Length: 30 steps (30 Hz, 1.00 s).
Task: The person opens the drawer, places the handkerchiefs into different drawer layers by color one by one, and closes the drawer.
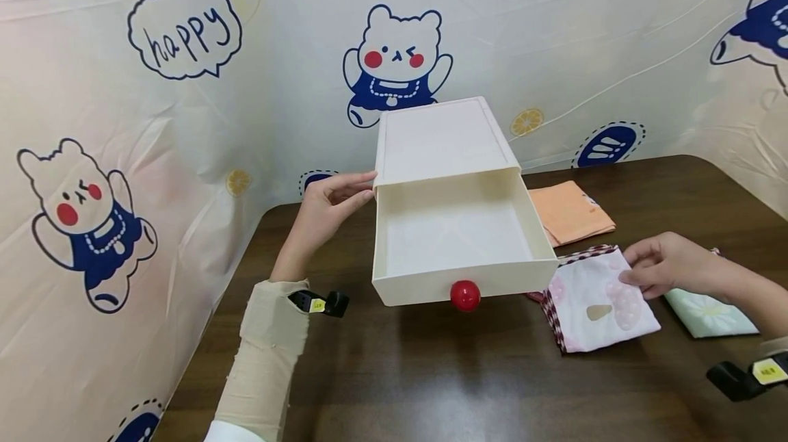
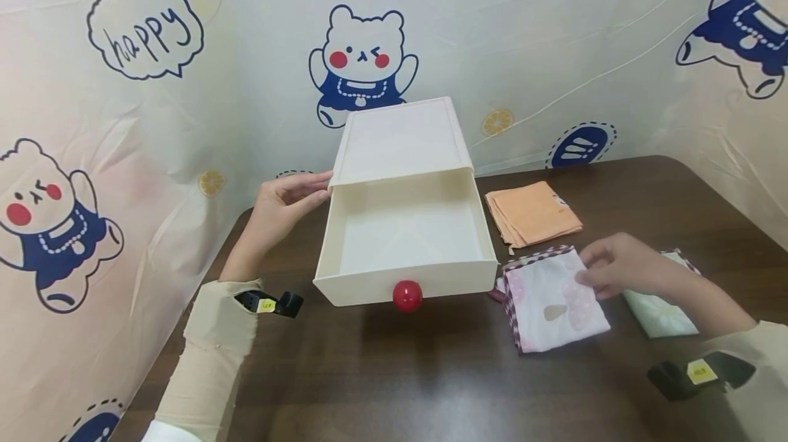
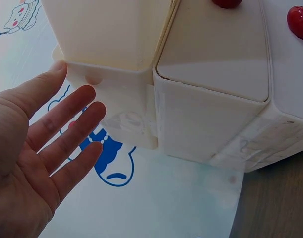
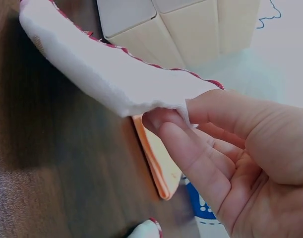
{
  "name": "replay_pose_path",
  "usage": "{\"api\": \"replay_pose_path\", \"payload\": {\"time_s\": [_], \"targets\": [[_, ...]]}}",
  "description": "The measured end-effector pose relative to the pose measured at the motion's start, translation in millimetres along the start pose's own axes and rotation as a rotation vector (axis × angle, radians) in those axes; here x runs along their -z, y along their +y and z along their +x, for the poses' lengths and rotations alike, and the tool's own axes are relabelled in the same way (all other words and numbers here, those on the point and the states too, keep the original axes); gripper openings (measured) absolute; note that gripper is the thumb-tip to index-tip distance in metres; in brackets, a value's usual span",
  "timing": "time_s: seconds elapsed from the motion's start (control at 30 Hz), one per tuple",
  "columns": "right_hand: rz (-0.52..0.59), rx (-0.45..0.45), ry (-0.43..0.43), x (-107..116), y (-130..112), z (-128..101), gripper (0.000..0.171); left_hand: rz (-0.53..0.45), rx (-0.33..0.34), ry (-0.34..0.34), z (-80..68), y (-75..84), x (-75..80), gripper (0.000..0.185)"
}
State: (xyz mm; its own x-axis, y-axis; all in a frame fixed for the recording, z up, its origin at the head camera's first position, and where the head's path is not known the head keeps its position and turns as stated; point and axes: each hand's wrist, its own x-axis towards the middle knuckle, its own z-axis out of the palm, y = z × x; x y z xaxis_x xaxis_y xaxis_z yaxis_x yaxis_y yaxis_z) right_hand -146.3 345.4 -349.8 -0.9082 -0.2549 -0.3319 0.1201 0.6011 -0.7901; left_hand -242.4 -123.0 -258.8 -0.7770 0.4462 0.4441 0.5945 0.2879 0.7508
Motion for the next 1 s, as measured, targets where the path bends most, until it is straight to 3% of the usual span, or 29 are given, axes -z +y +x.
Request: {"api": "replay_pose_path", "payload": {"time_s": [0.73,1.0], "targets": [[-0.086,-0.048,0.051,12.9,-15.7,-6.6,0.035,0.0,0.003,0.003,-0.8,-0.9,-0.2,0.031],[-0.089,0.005,0.071,21.1,-18.9,-8.1,0.033,0.01,-0.002,0.004,-0.8,-0.5,-0.1,0.031]]}}
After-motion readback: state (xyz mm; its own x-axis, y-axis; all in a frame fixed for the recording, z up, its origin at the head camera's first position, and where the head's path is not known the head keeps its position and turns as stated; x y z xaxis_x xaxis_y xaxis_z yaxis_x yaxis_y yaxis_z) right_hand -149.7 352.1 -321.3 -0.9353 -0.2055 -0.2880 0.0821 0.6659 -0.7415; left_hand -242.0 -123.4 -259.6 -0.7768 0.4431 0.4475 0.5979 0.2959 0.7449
